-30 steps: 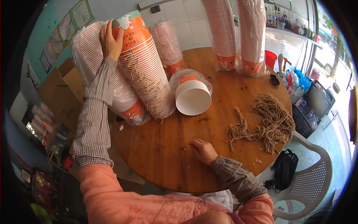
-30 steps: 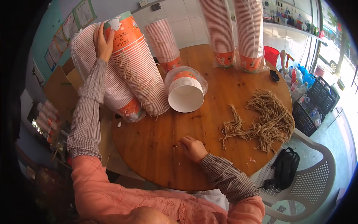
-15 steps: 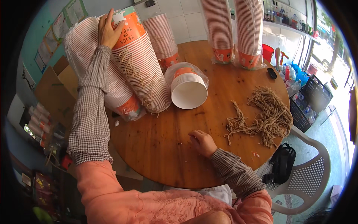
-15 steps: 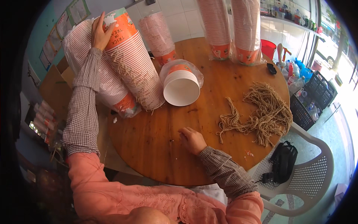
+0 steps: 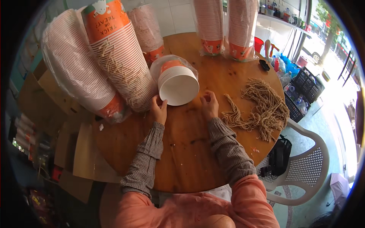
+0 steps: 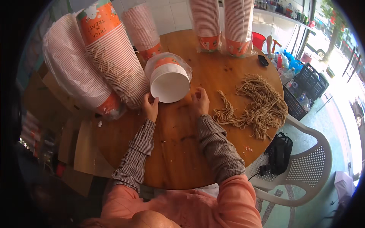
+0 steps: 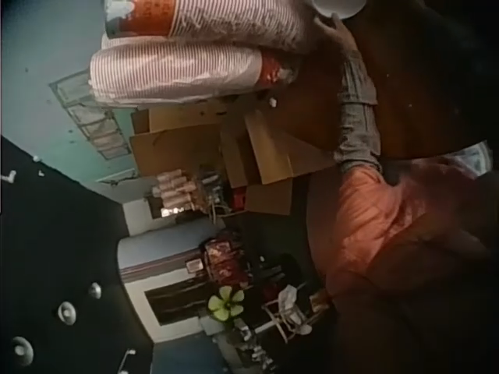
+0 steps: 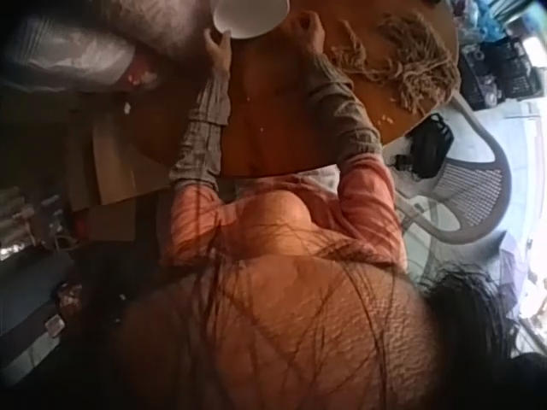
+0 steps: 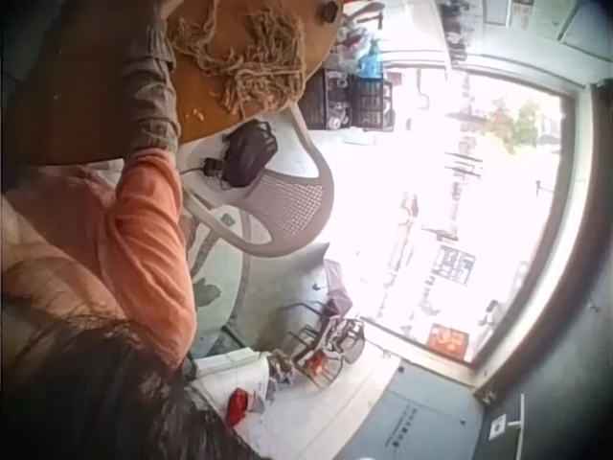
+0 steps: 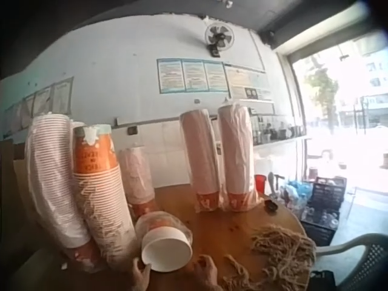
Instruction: Attaching rope handles to paper buckets.
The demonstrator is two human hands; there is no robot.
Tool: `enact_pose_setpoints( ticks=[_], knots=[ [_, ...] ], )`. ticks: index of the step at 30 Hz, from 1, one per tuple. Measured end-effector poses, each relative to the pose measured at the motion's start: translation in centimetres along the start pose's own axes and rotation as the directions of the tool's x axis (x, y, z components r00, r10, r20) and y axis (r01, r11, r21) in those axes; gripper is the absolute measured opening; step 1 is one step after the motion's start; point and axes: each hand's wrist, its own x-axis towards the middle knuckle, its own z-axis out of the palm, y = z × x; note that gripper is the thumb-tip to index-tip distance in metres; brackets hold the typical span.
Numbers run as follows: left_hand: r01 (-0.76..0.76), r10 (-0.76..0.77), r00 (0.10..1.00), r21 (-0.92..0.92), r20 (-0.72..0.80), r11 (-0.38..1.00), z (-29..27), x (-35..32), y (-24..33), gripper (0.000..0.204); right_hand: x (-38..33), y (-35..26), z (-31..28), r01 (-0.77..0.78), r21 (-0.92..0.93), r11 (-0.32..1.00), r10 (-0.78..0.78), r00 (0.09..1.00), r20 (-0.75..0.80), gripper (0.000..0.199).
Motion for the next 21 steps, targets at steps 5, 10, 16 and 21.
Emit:
enact_pose_setpoints(
  ticks=[5, 10, 16, 21],
  knots=[
    [-0.023, 0.056, 0.987, 0.216, -0.151, 0.976, -0.4, 1.1, -2.8, 0.028, 1.5, -1.1, 2.7, -0.050, -0.081, 0.995, 0.051, 0.999, 0.015, 0.022],
    [0.094, -0.077, 0.994, 0.245, -0.075, 0.965, 1.1, 1.3, -1.1, 0.026, 2.4, -0.7, 2.5, -0.088, -0.163, 0.983, 0.090, 0.996, 0.002, 0.023],
    [0.214, -0.200, 0.970, 0.100, -0.135, 0.972, -0.3, 1.5, -3.6, 0.023, 2.0, -1.2, 3.6, -0.016, -0.189, 0.982, 0.023, 0.999, 0.035, 0.020],
    [0.268, -0.257, 0.959, 0.087, -0.123, 0.959, -0.5, 0.8, -3.4, 0.022, 1.5, -1.2, 3.5, 0.042, -0.173, 0.984, -0.039, 0.999, 0.022, 0.016]
  ],
)
